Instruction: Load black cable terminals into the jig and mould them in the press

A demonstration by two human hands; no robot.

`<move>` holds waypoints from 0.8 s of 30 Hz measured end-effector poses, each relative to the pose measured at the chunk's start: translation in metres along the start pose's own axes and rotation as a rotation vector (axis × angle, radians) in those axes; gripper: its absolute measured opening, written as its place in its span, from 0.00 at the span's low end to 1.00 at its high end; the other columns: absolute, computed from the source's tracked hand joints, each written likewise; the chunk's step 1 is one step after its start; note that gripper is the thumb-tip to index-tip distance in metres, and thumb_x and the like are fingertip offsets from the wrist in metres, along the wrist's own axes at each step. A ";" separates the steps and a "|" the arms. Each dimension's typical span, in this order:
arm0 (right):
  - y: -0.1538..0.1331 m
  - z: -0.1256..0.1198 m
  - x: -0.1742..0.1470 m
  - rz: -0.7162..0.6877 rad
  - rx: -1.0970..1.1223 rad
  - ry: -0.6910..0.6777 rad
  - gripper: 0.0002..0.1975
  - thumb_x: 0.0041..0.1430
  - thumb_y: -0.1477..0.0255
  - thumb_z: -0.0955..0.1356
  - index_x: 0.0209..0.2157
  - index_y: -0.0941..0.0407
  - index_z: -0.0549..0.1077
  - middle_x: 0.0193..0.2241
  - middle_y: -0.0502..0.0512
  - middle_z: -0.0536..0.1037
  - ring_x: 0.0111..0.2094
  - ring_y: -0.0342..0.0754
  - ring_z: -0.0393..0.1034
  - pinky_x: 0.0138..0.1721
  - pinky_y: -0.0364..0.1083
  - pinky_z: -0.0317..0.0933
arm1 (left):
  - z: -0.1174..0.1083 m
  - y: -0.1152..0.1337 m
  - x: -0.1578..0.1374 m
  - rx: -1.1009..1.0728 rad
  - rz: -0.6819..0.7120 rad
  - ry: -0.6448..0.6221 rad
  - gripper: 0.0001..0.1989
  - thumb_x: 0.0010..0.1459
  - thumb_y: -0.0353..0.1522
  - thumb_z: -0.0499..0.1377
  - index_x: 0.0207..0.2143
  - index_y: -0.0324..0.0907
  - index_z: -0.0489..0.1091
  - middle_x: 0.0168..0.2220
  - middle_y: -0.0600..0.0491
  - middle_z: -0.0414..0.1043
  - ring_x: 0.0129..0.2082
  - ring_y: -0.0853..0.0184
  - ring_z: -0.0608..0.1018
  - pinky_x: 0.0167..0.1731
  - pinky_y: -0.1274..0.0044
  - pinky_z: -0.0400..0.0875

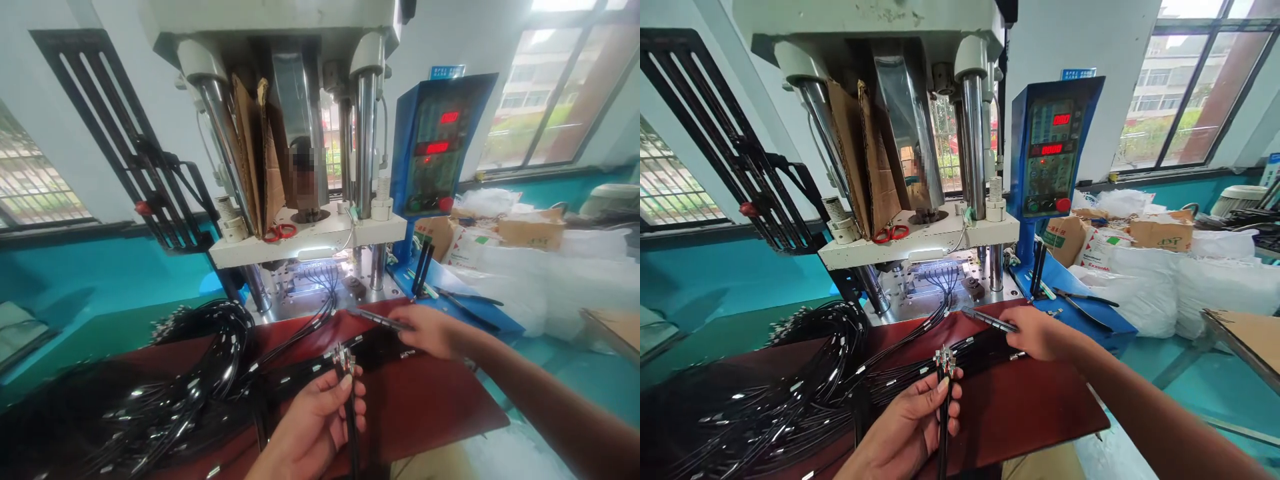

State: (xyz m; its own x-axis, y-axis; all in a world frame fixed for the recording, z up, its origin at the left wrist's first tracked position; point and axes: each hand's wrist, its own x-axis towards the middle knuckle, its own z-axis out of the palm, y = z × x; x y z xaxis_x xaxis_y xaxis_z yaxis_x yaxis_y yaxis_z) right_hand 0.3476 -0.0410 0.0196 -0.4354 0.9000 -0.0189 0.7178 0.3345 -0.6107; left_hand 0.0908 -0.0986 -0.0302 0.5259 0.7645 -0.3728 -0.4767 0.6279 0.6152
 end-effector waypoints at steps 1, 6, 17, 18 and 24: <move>0.001 0.008 -0.010 0.042 0.148 0.028 0.10 0.53 0.77 0.63 0.35 0.56 0.74 0.26 0.51 0.75 0.27 0.46 0.67 0.27 0.42 0.57 | 0.000 0.000 0.000 0.002 -0.021 -0.008 0.11 0.55 0.28 0.61 0.42 0.35 0.68 0.32 0.51 0.70 0.27 0.72 0.74 0.30 0.77 0.70; -0.011 0.052 -0.040 0.225 0.815 0.131 0.14 0.57 0.69 0.64 0.45 0.57 0.70 0.16 0.43 0.62 0.16 0.39 0.52 0.17 0.39 0.45 | 0.012 -0.006 -0.002 0.104 -0.087 0.049 0.10 0.53 0.31 0.63 0.36 0.36 0.68 0.30 0.52 0.71 0.28 0.67 0.77 0.30 0.74 0.72; -0.053 0.073 -0.019 0.172 1.047 0.139 0.07 0.54 0.72 0.69 0.37 0.58 0.71 0.24 0.46 0.68 0.18 0.36 0.49 0.17 0.38 0.42 | 0.022 -0.015 0.002 0.344 -0.097 0.052 0.14 0.49 0.34 0.65 0.36 0.35 0.69 0.26 0.49 0.72 0.23 0.67 0.76 0.27 0.75 0.71; -0.055 0.073 -0.019 0.163 1.031 0.148 0.07 0.54 0.73 0.68 0.37 0.57 0.72 0.25 0.47 0.69 0.19 0.36 0.51 0.18 0.38 0.44 | 0.021 -0.016 0.001 0.338 -0.086 0.060 0.14 0.49 0.33 0.65 0.36 0.35 0.69 0.26 0.50 0.71 0.23 0.67 0.76 0.28 0.74 0.71; -0.065 0.069 -0.022 0.040 0.854 0.284 0.12 0.54 0.77 0.67 0.41 0.54 0.74 0.32 0.49 0.75 0.35 0.46 0.68 0.39 0.45 0.62 | 0.018 -0.015 0.001 0.227 -0.164 0.072 0.17 0.50 0.32 0.64 0.42 0.37 0.65 0.26 0.50 0.71 0.25 0.66 0.77 0.30 0.73 0.71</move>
State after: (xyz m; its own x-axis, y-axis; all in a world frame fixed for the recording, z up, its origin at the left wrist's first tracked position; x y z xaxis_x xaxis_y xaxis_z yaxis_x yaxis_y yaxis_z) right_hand 0.2731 -0.1017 0.0057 -0.1870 0.9796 0.0743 0.0320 0.0817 -0.9961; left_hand 0.1117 -0.1097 -0.0272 0.5282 0.6686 -0.5235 -0.2150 0.7017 0.6793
